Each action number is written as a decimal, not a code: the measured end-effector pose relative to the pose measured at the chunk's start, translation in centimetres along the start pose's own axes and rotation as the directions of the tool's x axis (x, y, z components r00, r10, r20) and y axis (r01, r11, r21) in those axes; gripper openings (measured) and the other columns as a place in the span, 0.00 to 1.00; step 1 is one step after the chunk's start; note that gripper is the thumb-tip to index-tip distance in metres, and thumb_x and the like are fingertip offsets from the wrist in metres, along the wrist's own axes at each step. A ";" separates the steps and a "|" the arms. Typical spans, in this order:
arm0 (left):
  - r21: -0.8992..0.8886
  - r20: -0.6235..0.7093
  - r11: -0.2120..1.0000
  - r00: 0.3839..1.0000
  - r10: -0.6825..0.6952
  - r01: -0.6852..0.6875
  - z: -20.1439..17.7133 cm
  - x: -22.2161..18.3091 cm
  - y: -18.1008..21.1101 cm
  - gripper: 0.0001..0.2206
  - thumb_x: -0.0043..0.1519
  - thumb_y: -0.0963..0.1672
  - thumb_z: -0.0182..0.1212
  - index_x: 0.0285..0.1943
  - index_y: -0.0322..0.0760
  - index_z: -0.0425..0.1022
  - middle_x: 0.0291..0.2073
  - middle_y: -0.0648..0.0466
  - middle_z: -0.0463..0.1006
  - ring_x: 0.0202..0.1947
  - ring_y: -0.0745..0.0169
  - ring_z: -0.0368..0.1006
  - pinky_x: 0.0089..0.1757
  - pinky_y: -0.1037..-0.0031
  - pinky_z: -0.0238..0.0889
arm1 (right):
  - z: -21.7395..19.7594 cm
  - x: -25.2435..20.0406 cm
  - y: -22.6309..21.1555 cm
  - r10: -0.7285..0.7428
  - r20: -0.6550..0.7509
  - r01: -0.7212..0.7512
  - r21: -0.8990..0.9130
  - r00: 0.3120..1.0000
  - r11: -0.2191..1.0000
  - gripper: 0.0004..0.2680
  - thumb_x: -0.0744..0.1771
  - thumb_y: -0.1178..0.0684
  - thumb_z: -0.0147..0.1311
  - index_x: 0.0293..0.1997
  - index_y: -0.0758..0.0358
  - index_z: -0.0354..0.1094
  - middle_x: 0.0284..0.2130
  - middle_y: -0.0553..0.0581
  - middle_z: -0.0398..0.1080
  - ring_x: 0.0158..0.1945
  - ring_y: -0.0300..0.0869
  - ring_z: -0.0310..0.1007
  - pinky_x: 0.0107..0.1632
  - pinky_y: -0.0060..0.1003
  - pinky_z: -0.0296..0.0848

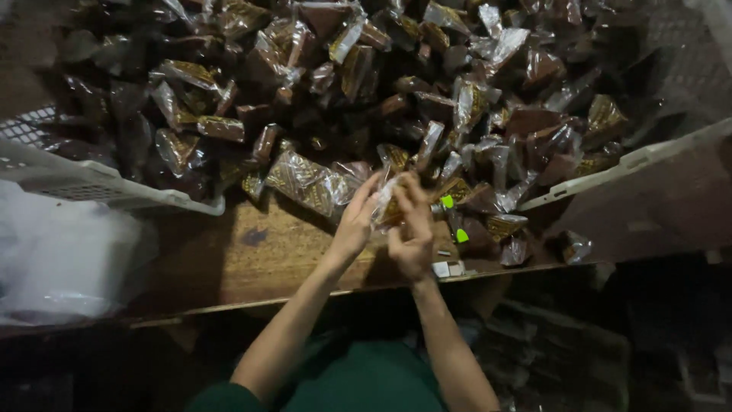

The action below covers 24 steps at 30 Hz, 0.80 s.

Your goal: The person places triangular-shaped bakery items into clear plastic bags by hand and seals the bags using a green handheld tape dispenser.

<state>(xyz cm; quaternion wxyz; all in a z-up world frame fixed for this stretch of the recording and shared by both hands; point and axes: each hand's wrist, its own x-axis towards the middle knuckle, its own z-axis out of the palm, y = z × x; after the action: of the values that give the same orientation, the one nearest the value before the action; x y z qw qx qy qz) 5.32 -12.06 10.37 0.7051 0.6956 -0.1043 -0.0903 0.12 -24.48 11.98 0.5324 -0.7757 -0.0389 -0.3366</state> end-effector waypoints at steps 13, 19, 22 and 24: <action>0.176 -0.059 0.984 0.998 0.028 -0.017 1.3 -2.1 3.5 0.23 0.72 0.52 0.44 0.72 0.38 0.65 0.53 0.35 0.72 0.57 0.30 0.68 0.57 0.51 0.58 | 0.9 -0.6 -0.4 0.356 0.188 -0.363 0.003 0.915 0.932 0.19 0.71 0.49 0.50 0.72 0.57 0.58 0.65 0.67 0.64 0.70 0.55 0.61 0.70 0.50 0.59; 0.546 -0.037 0.784 0.926 0.375 -0.296 1.3 -0.5 -5.6 0.18 0.72 0.53 0.42 0.51 0.48 0.80 0.47 0.49 0.71 0.51 0.44 0.67 0.53 0.59 0.61 | -1.6 1.1 0.4 0.268 0.264 -0.271 -0.024 0.926 0.962 0.18 0.72 0.51 0.49 0.72 0.56 0.59 0.64 0.68 0.64 0.67 0.62 0.63 0.65 0.59 0.63; 0.553 -0.081 0.792 0.930 0.359 -0.258 0.5 -1.0 -4.3 0.19 0.72 0.53 0.44 0.62 0.46 0.77 0.52 0.47 0.71 0.55 0.42 0.67 0.56 0.61 0.63 | -4.8 0.6 3.0 0.228 0.222 -0.176 -0.233 0.948 0.956 0.24 0.69 0.50 0.57 0.76 0.49 0.53 0.57 0.66 0.66 0.57 0.62 0.69 0.58 0.60 0.70; 0.640 -0.045 0.737 0.946 0.321 -0.220 0.6 -1.8 -5.6 0.22 0.67 0.55 0.53 0.64 0.43 0.74 0.52 0.45 0.70 0.54 0.41 0.68 0.51 0.57 0.66 | -6.0 0.6 5.3 0.196 0.330 -0.025 -0.458 0.923 0.889 0.25 0.68 0.46 0.57 0.75 0.42 0.53 0.54 0.63 0.66 0.50 0.62 0.73 0.49 0.60 0.74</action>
<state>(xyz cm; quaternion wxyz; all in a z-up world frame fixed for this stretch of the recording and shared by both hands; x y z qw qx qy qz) 3.53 -12.28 4.71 0.4447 0.8720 -0.1745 0.1066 -0.09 -32.06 9.29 0.3426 -0.9266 -0.0145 -0.1541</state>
